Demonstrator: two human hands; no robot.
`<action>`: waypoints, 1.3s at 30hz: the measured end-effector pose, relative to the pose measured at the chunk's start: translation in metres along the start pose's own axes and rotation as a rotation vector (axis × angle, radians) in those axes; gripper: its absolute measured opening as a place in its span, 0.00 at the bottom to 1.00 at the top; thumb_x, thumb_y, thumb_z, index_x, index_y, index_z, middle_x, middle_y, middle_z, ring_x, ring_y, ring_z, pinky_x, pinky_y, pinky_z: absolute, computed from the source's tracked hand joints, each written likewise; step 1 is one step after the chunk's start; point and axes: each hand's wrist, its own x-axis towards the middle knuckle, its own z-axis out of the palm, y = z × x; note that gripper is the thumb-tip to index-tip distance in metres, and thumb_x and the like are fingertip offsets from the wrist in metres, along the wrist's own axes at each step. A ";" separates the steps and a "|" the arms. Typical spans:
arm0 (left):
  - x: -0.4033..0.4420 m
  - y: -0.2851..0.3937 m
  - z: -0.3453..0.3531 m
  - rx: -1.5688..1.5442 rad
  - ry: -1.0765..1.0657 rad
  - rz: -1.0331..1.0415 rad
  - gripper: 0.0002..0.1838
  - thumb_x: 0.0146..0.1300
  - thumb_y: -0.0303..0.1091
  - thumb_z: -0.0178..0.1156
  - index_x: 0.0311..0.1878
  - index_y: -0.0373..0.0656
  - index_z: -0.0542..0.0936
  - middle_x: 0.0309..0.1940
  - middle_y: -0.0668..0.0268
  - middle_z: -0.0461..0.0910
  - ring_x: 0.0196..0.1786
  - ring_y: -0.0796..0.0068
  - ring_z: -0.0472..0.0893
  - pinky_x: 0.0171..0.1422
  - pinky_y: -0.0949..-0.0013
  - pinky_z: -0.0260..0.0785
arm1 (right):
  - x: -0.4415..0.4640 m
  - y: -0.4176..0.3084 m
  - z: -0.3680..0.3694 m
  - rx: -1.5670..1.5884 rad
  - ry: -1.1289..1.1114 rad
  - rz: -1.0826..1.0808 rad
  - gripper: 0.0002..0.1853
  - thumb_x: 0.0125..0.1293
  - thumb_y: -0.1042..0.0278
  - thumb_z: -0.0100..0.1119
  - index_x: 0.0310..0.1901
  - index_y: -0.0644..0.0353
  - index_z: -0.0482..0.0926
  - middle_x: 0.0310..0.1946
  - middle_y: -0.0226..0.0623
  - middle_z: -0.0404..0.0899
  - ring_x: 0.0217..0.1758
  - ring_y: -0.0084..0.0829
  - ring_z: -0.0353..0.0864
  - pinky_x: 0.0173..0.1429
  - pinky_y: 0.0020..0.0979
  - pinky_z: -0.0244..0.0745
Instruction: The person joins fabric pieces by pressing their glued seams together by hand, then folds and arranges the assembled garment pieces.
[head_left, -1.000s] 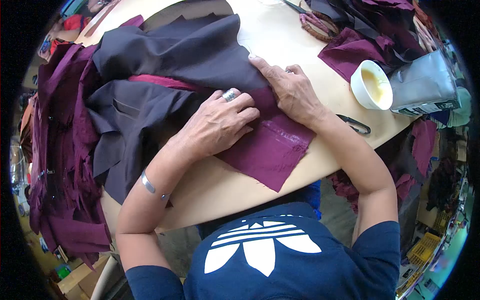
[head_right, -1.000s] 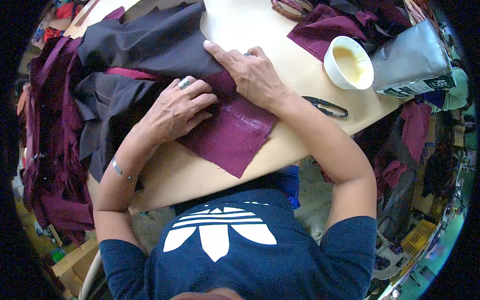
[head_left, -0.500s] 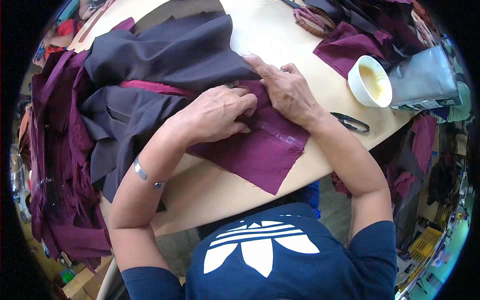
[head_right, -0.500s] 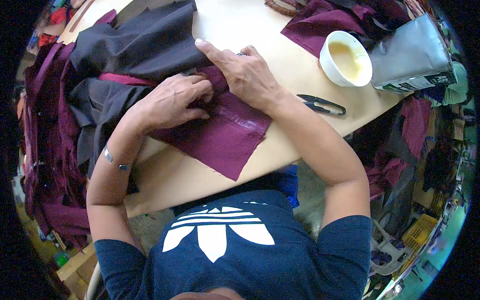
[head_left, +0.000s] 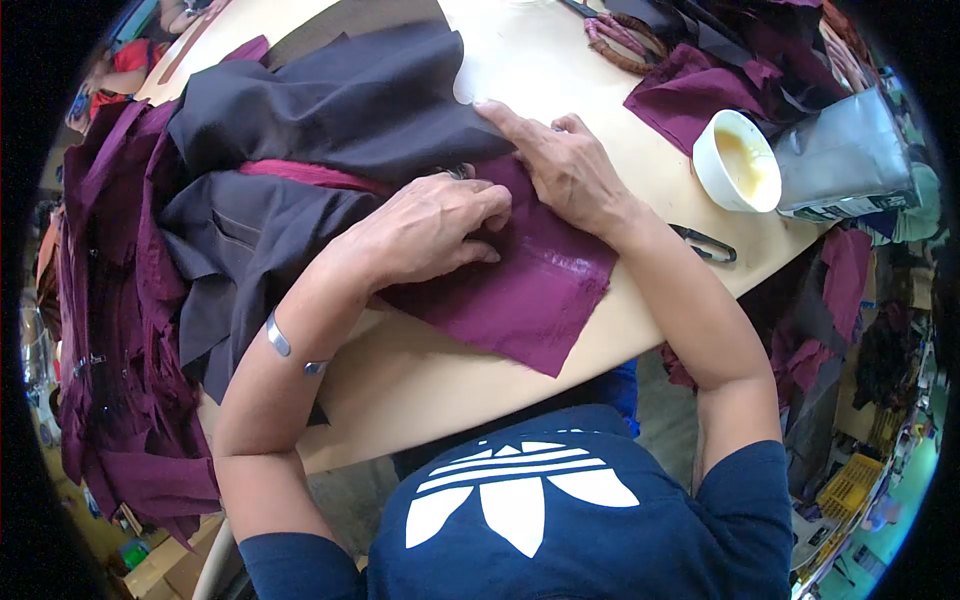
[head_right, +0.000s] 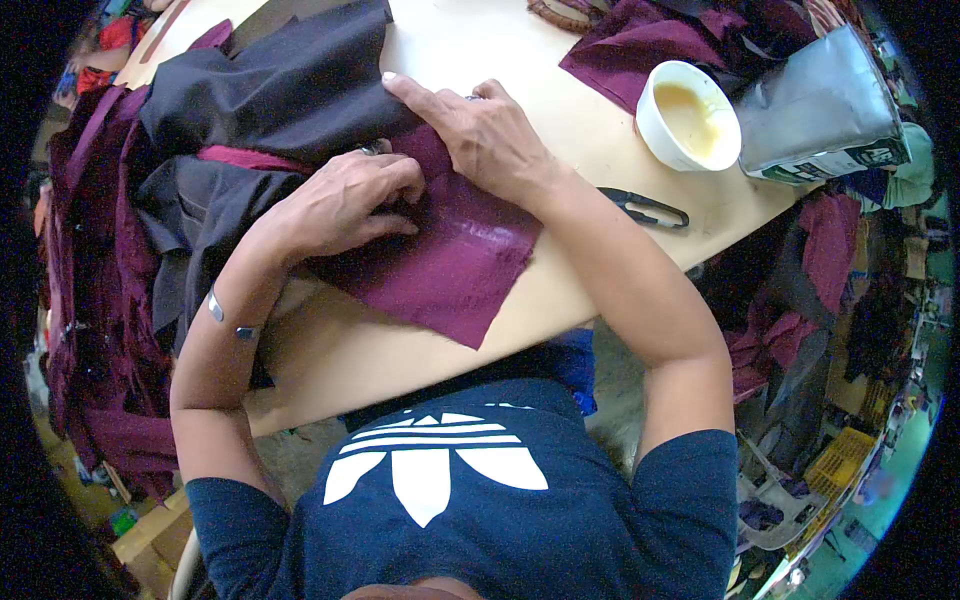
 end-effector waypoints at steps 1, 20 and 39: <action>0.000 0.000 0.001 0.009 0.012 -0.005 0.14 0.49 0.33 0.66 0.35 0.40 0.72 0.36 0.59 0.75 0.42 0.56 0.76 0.47 0.59 0.66 | 0.001 0.002 0.001 -0.002 -0.010 -0.005 0.34 0.58 0.74 0.45 0.69 0.46 0.55 0.35 0.34 0.79 0.31 0.34 0.78 0.44 0.34 0.67; 0.006 0.011 -0.007 0.143 -0.083 -0.052 0.11 0.49 0.33 0.65 0.32 0.40 0.74 0.34 0.58 0.77 0.42 0.56 0.76 0.47 0.59 0.67 | -0.008 -0.004 -0.014 -0.035 -0.132 0.085 0.31 0.58 0.75 0.55 0.65 0.47 0.62 0.47 0.37 0.79 0.37 0.32 0.80 0.45 0.33 0.67; 0.004 0.025 0.031 0.119 0.205 0.132 0.09 0.55 0.28 0.57 0.40 0.47 0.76 0.33 0.61 0.72 0.38 0.59 0.75 0.40 0.60 0.68 | -0.012 -0.003 -0.014 0.035 -0.102 0.040 0.30 0.60 0.74 0.52 0.66 0.47 0.61 0.44 0.37 0.80 0.34 0.32 0.79 0.42 0.31 0.66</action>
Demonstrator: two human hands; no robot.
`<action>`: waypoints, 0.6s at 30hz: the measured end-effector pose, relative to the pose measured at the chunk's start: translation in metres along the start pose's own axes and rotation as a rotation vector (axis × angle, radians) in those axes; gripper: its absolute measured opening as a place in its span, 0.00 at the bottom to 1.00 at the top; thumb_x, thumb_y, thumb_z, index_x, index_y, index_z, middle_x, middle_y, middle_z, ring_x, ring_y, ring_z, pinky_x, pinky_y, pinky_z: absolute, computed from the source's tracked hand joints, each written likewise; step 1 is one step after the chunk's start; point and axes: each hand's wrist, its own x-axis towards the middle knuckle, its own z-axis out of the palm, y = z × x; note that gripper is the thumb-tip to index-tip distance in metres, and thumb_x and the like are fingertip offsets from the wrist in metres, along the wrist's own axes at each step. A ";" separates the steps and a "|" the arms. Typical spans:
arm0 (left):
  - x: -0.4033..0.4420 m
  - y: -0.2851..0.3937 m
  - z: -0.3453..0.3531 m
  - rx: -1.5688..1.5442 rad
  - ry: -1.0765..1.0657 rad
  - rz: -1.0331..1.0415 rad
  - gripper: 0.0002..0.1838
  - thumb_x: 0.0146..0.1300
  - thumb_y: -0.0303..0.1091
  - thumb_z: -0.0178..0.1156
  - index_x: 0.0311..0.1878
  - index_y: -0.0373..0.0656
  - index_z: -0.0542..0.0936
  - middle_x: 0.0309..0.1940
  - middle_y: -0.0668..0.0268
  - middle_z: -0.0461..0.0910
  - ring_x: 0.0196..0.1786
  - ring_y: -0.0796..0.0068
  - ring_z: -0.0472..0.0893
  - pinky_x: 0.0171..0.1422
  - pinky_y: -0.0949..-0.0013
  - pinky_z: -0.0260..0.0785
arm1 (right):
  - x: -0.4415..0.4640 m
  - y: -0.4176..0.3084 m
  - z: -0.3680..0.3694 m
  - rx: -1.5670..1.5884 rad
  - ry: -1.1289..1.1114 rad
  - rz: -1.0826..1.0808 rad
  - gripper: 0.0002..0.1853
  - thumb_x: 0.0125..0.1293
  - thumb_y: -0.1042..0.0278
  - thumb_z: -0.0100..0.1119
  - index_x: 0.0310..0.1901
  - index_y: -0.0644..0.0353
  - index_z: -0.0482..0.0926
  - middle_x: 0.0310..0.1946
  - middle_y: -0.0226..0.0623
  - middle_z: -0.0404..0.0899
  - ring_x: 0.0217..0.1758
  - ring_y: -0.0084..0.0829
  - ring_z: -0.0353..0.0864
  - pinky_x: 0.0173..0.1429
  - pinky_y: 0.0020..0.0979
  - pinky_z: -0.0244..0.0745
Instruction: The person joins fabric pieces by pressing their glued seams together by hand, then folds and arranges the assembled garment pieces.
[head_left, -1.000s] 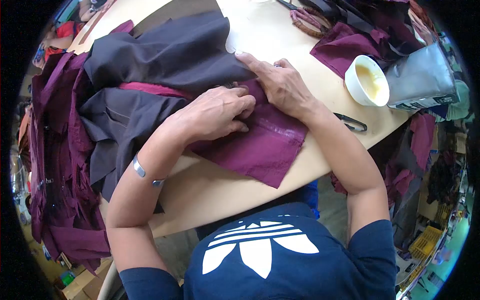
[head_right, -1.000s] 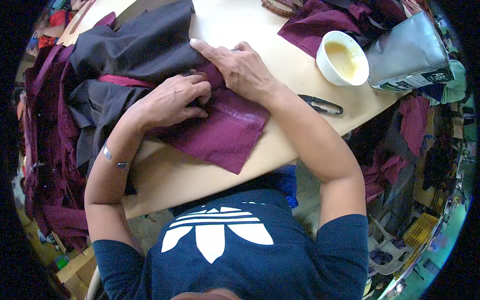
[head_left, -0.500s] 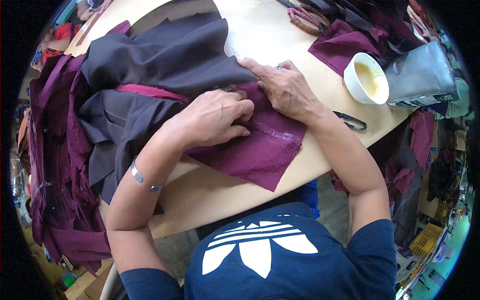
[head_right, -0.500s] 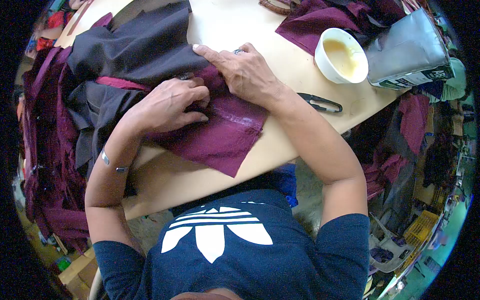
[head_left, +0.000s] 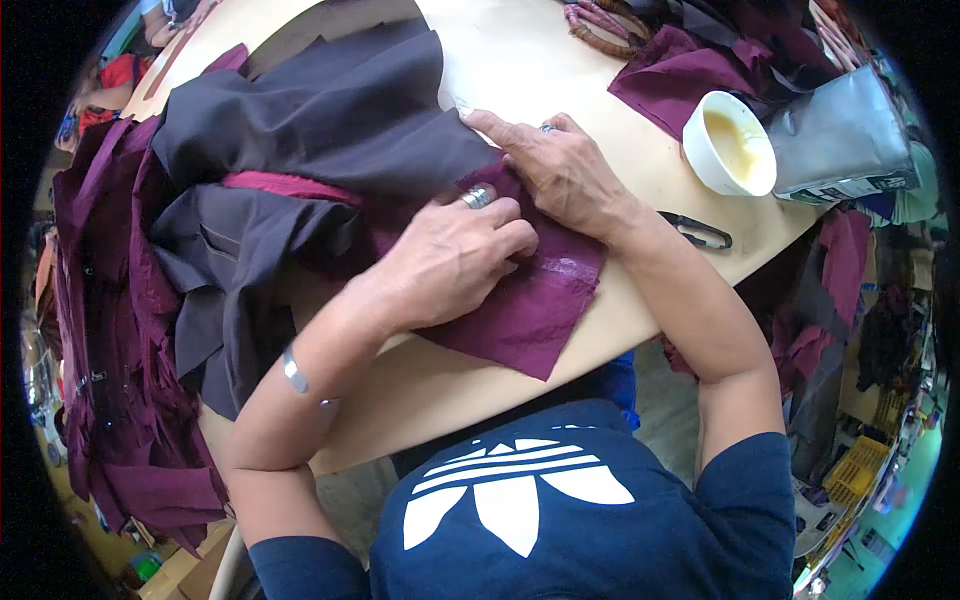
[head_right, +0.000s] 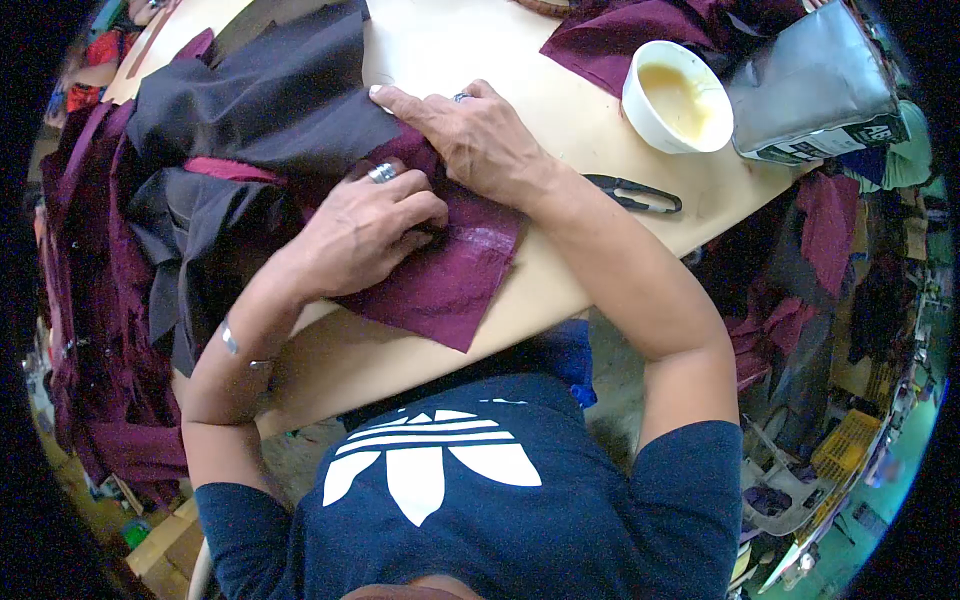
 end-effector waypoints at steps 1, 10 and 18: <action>0.000 -0.001 0.001 -0.052 -0.029 -0.027 0.08 0.55 0.28 0.57 0.40 0.47 0.77 0.33 0.61 0.72 0.39 0.60 0.75 0.41 0.61 0.68 | 0.000 0.000 0.000 -0.001 0.014 -0.008 0.30 0.60 0.74 0.53 0.66 0.48 0.61 0.44 0.37 0.80 0.34 0.33 0.79 0.42 0.31 0.66; 0.003 0.006 -0.003 -0.175 -0.095 -0.039 0.08 0.54 0.26 0.56 0.38 0.45 0.79 0.32 0.61 0.72 0.38 0.59 0.74 0.42 0.63 0.66 | 0.001 -0.002 0.002 0.023 0.033 -0.050 0.30 0.59 0.74 0.52 0.65 0.48 0.63 0.42 0.34 0.80 0.31 0.30 0.78 0.42 0.30 0.66; 0.005 0.010 0.004 -0.207 -0.126 -0.095 0.09 0.56 0.27 0.54 0.40 0.48 0.80 0.33 0.62 0.71 0.39 0.61 0.73 0.45 0.62 0.64 | 0.000 -0.003 0.003 -0.017 0.045 -0.052 0.31 0.58 0.74 0.52 0.65 0.48 0.63 0.38 0.32 0.80 0.32 0.29 0.78 0.43 0.29 0.66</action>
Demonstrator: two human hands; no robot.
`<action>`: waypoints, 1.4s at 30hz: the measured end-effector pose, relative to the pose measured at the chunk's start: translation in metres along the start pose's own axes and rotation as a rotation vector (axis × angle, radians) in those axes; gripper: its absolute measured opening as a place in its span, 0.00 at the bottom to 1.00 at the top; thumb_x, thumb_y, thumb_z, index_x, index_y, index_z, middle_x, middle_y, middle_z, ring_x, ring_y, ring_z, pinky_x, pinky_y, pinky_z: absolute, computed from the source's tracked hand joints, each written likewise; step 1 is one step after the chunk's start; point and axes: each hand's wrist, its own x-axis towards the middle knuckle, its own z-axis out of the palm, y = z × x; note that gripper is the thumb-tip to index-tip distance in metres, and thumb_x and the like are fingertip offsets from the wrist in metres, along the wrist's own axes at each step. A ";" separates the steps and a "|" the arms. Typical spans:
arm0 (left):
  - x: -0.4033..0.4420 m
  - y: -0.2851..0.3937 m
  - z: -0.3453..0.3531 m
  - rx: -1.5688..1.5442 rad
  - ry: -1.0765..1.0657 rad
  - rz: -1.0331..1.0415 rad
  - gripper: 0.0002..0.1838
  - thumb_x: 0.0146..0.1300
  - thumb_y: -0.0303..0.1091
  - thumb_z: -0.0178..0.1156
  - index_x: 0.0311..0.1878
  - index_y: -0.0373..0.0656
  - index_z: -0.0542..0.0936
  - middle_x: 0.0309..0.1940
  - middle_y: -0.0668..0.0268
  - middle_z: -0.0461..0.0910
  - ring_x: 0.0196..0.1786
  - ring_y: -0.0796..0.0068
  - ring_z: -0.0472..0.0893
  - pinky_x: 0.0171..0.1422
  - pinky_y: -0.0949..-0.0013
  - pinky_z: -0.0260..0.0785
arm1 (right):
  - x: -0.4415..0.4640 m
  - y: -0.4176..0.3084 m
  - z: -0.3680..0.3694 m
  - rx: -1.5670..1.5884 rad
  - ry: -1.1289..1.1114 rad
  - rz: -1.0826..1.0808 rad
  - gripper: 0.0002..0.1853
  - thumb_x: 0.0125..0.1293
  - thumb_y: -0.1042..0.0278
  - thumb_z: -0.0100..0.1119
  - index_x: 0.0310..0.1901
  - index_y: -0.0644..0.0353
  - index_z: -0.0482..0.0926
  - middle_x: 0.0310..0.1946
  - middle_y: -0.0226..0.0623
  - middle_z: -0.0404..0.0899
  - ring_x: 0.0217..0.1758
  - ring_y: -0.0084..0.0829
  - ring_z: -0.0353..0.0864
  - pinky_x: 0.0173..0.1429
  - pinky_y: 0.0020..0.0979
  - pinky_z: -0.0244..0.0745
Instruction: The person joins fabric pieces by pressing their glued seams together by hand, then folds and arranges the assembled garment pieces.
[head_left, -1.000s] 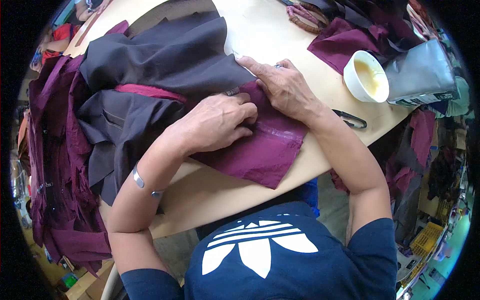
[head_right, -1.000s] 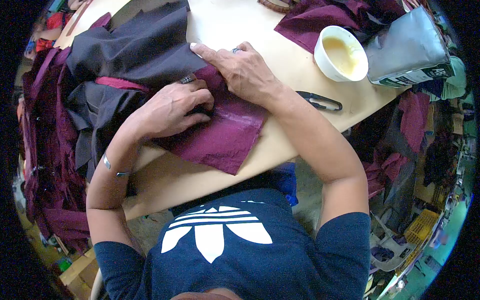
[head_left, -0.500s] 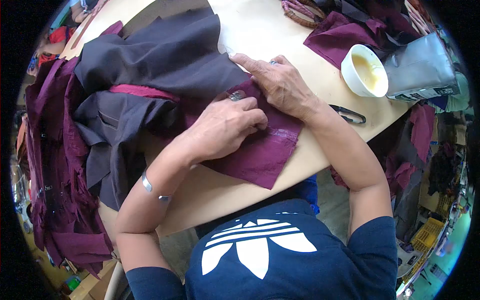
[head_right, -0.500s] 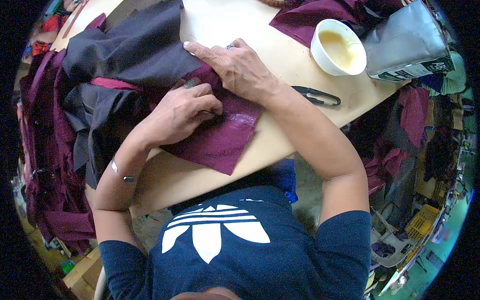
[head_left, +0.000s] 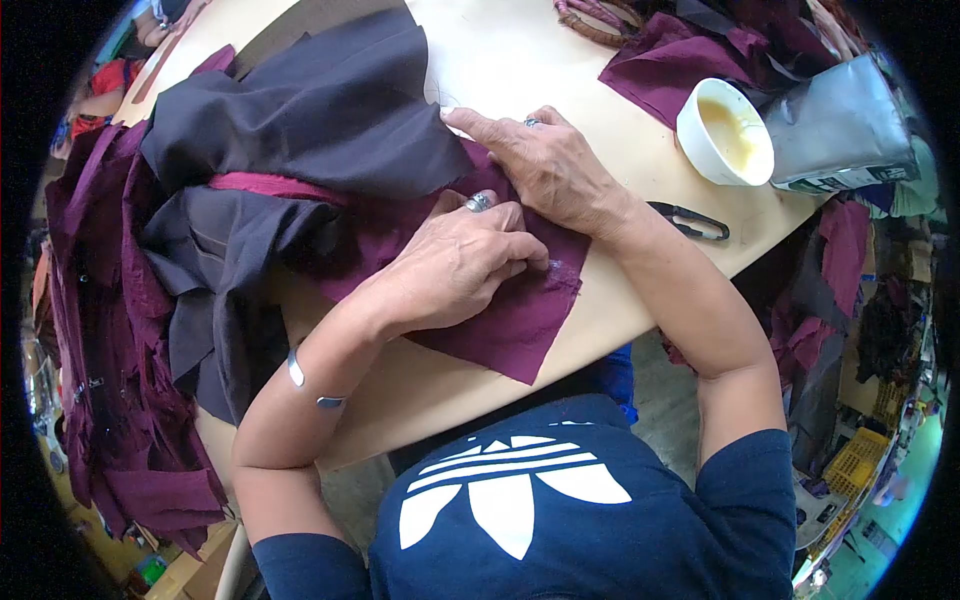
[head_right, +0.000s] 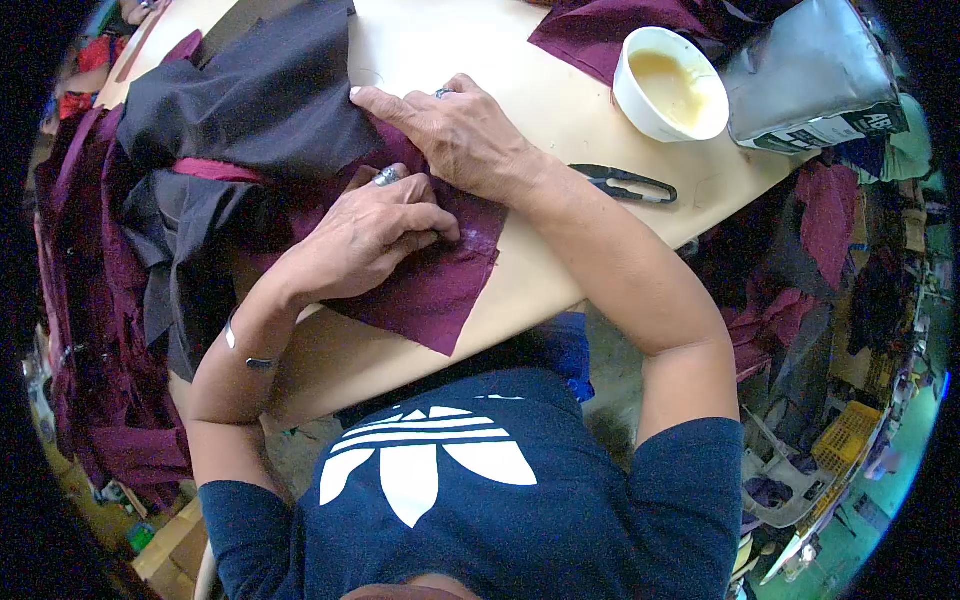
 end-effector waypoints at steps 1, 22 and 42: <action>0.000 0.000 0.000 -0.001 -0.023 0.004 0.12 0.55 0.26 0.54 0.41 0.49 0.80 0.33 0.62 0.70 0.40 0.61 0.72 0.46 0.62 0.63 | 0.000 0.000 0.000 0.000 -0.005 0.000 0.30 0.57 0.74 0.52 0.65 0.48 0.63 0.38 0.31 0.80 0.31 0.28 0.78 0.43 0.29 0.66; -0.002 0.004 0.009 0.213 0.005 0.177 0.18 0.51 0.28 0.55 0.47 0.56 0.77 0.35 0.66 0.70 0.41 0.65 0.72 0.46 0.61 0.62 | 0.000 -0.001 0.001 -0.058 -0.010 -0.017 0.27 0.59 0.71 0.54 0.62 0.49 0.67 0.36 0.32 0.81 0.30 0.28 0.77 0.40 0.29 0.65; -0.029 -0.032 -0.040 0.849 -0.050 0.193 0.05 0.55 0.34 0.50 0.34 0.47 0.69 0.31 0.69 0.69 0.41 0.72 0.70 0.46 0.69 0.64 | 0.000 0.004 -0.004 -0.013 -0.044 0.012 0.26 0.59 0.76 0.53 0.61 0.53 0.68 0.40 0.37 0.80 0.31 0.32 0.77 0.40 0.31 0.66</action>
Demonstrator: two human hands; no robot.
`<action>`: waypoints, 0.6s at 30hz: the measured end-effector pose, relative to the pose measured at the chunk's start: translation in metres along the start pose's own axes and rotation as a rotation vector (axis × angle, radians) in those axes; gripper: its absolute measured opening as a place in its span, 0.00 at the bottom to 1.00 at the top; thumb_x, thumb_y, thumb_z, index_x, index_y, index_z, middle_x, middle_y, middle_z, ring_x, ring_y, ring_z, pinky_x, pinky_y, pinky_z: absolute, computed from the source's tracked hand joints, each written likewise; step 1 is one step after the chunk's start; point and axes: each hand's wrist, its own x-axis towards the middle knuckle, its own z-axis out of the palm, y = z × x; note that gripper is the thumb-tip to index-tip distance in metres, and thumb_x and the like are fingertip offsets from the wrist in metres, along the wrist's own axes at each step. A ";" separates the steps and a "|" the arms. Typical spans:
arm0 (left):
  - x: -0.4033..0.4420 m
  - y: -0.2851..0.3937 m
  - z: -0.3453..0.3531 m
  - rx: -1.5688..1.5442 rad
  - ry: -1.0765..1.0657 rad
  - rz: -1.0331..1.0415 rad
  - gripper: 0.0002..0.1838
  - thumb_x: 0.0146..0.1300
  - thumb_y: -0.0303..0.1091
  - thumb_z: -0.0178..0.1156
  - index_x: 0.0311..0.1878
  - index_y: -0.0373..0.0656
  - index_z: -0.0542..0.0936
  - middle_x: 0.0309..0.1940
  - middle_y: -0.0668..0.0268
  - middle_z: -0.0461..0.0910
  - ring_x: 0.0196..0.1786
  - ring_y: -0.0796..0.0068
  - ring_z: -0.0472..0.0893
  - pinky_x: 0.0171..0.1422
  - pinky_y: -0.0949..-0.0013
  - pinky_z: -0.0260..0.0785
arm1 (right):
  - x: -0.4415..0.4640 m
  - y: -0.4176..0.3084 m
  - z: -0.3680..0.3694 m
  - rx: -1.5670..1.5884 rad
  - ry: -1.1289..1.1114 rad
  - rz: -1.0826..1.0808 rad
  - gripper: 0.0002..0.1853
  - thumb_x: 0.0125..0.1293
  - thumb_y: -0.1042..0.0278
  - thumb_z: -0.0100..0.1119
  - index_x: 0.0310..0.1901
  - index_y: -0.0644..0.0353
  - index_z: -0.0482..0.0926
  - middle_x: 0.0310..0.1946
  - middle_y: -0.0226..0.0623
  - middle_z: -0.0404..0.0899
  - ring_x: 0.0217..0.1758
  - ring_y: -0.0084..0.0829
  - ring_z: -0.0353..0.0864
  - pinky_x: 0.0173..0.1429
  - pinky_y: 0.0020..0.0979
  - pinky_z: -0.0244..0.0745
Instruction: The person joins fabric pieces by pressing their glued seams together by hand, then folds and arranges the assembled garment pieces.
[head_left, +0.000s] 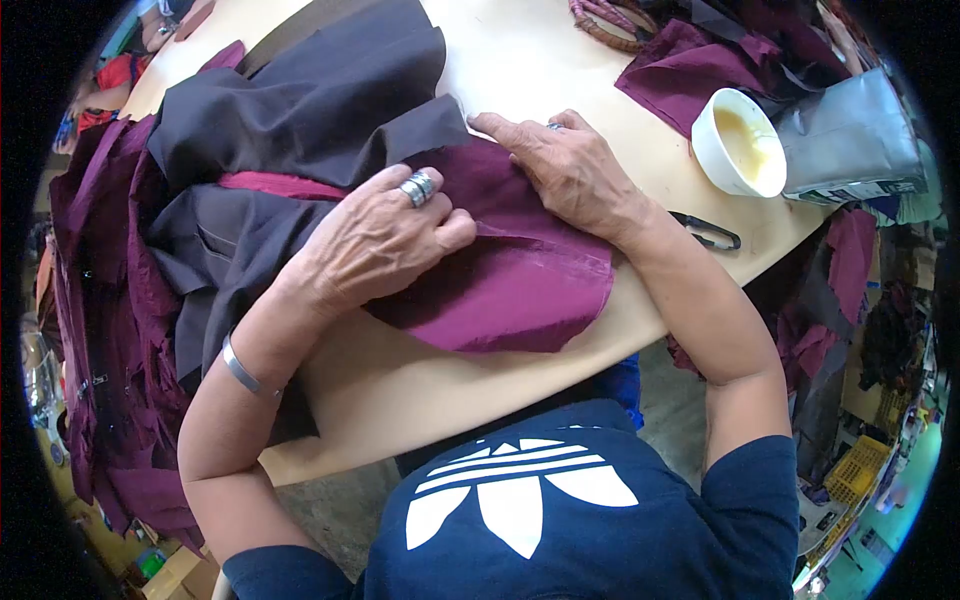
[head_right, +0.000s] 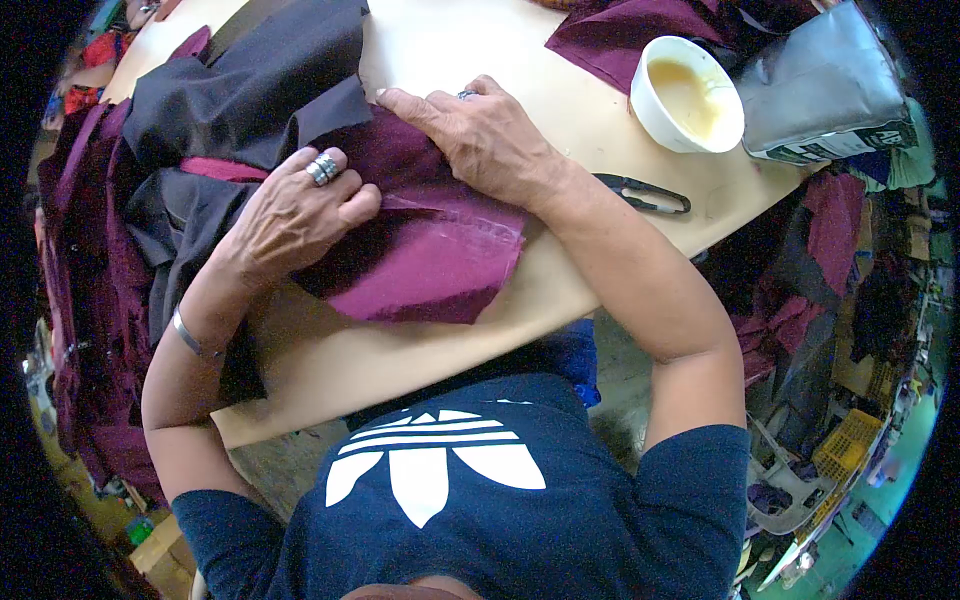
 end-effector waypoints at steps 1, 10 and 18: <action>-0.002 -0.001 0.000 -0.029 -0.030 -0.017 0.07 0.55 0.35 0.49 0.37 0.48 0.70 0.34 0.69 0.70 0.43 0.71 0.70 0.47 0.67 0.64 | 0.000 0.000 0.000 0.004 -0.001 0.000 0.26 0.59 0.76 0.53 0.61 0.53 0.67 0.40 0.37 0.80 0.31 0.32 0.77 0.40 0.31 0.66; -0.011 -0.008 0.008 -0.222 0.083 -0.013 0.10 0.55 0.34 0.48 0.41 0.46 0.72 0.41 0.66 0.72 0.45 0.66 0.72 0.49 0.64 0.66 | 0.000 -0.001 0.000 0.017 0.022 0.017 0.26 0.59 0.78 0.53 0.61 0.53 0.67 0.44 0.37 0.80 0.32 0.32 0.78 0.41 0.31 0.66; -0.015 -0.015 0.007 -0.137 0.005 -0.061 0.09 0.54 0.32 0.49 0.39 0.45 0.72 0.36 0.66 0.72 0.45 0.67 0.69 0.50 0.66 0.64 | -0.002 0.001 0.002 0.022 0.036 0.013 0.27 0.59 0.78 0.54 0.61 0.53 0.67 0.47 0.37 0.79 0.32 0.32 0.78 0.43 0.32 0.67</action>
